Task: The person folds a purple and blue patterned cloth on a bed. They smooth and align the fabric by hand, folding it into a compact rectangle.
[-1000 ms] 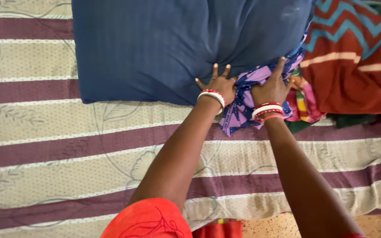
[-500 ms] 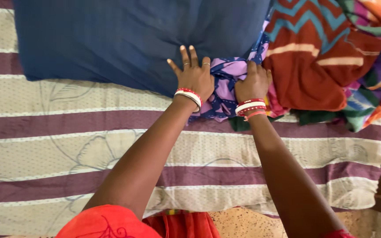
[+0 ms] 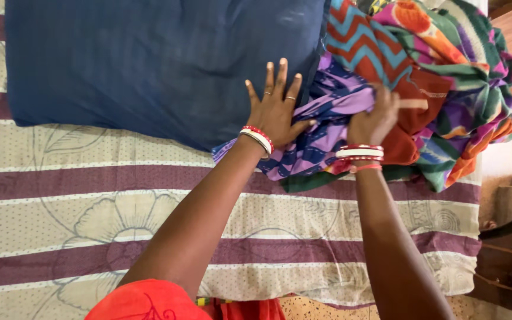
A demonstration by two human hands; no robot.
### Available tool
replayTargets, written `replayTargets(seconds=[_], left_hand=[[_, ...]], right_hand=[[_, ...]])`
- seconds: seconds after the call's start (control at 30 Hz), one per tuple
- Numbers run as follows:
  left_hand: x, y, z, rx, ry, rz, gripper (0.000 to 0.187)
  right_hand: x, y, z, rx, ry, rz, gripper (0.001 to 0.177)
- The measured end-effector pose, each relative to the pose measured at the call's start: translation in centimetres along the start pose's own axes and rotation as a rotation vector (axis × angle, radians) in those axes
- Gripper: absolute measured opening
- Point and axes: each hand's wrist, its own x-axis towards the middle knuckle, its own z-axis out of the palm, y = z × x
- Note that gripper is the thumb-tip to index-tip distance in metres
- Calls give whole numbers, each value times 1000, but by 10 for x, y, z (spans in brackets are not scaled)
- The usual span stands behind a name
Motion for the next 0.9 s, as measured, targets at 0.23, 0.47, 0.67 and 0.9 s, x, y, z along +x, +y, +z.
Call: replayTargets(seconds=[0.23,0.47,0.67,0.9], left_hand=[[14,24,-13,-54,55,78,119],[46,36,-25,-92,-38,223,129],[46,19,4,-256,-113,167,52],[36,15,37,-347,130,-290,37]], right_hand=[[20,-41,-49,75,113,-100,14],[15,-59,-64,142,64,-186,20],[-6,-48,-56,282,-196,-63,57],[-55,-6,-36,386,-375,-68,131]])
